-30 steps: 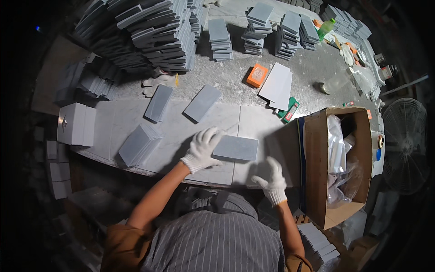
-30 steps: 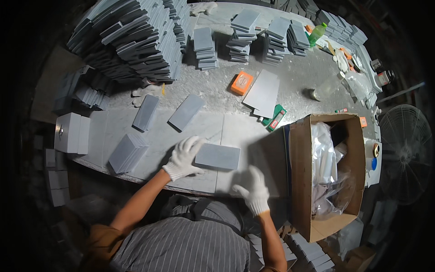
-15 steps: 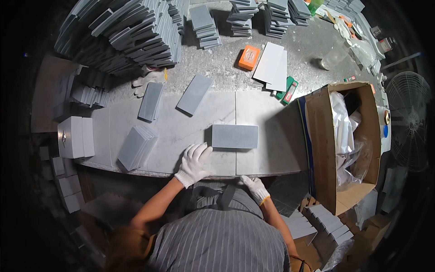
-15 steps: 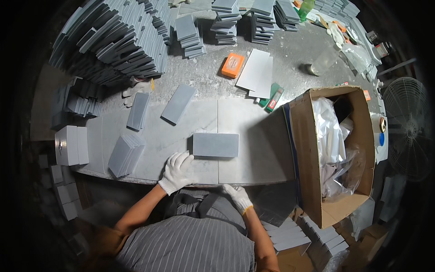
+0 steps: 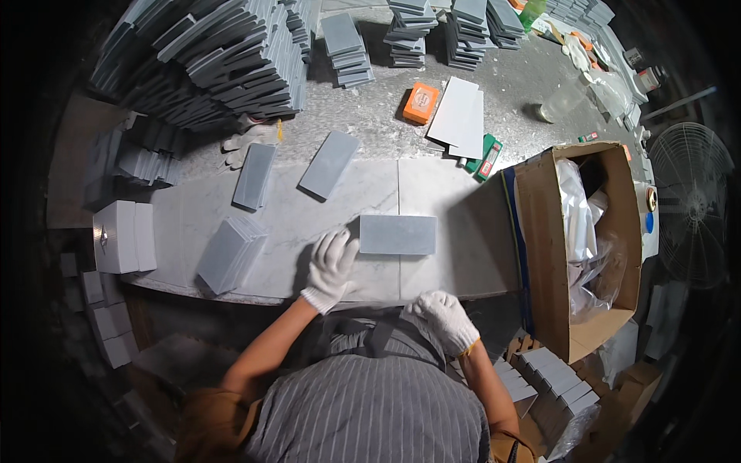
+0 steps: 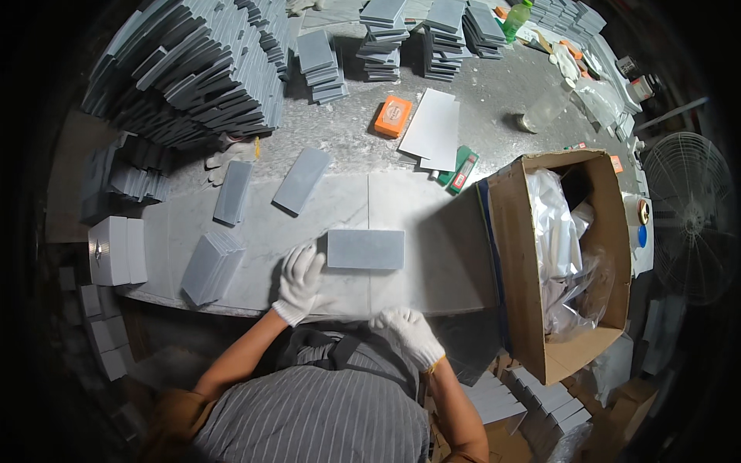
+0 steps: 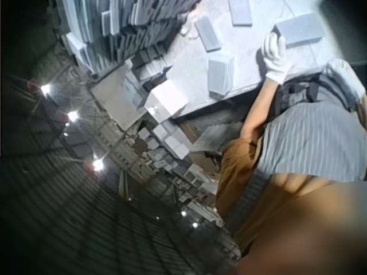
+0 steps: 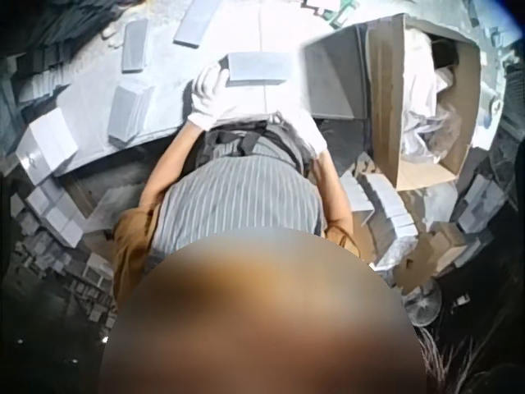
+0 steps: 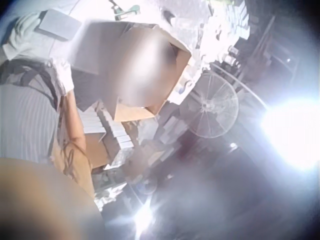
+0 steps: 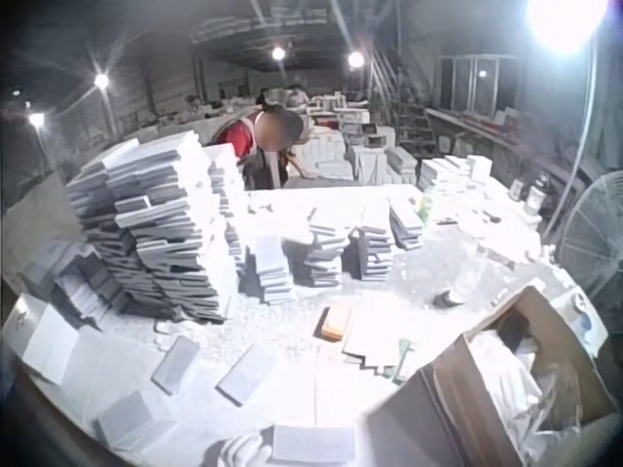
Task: The person repeatedly picks up small gray rectangular tiles from a table, wraps each one in a clear plastic sheet, and places the wrapped tile into a cardboard box. The process is repeated continuously with new tiles taken from a large stack.
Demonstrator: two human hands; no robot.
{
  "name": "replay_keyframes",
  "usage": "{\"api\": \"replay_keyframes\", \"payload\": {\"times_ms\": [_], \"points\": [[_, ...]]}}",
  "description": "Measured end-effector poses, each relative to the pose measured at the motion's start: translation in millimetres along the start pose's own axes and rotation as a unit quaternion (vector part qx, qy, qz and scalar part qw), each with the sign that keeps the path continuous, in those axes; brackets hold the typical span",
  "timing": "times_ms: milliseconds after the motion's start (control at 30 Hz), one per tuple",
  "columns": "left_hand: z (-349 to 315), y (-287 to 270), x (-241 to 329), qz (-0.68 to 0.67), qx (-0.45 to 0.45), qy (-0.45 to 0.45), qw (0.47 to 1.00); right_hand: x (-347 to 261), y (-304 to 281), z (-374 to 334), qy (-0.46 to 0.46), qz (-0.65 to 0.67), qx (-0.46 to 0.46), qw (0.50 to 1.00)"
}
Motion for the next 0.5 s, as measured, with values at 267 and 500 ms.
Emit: {"api": "replay_keyframes", "payload": {"times_ms": [267,500], "points": [[125,0,9,-0.533,-0.155,-0.226,0.800,-78,3,43,-0.114,0.305,-0.055,0.944],[223,-3,-14,-0.569,-0.216,-0.285,0.741,-39,-64,63,-0.168,-0.174,0.169,0.956]]}}
Point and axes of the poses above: each hand's wrist, its own z-axis towards the middle knuckle, its own y-axis out of the palm, x = y × z, the point moved 4 cm from there along z, towards the middle knuckle, and after that the axes turned 7 degrees about -z, right-handed, at the moved point
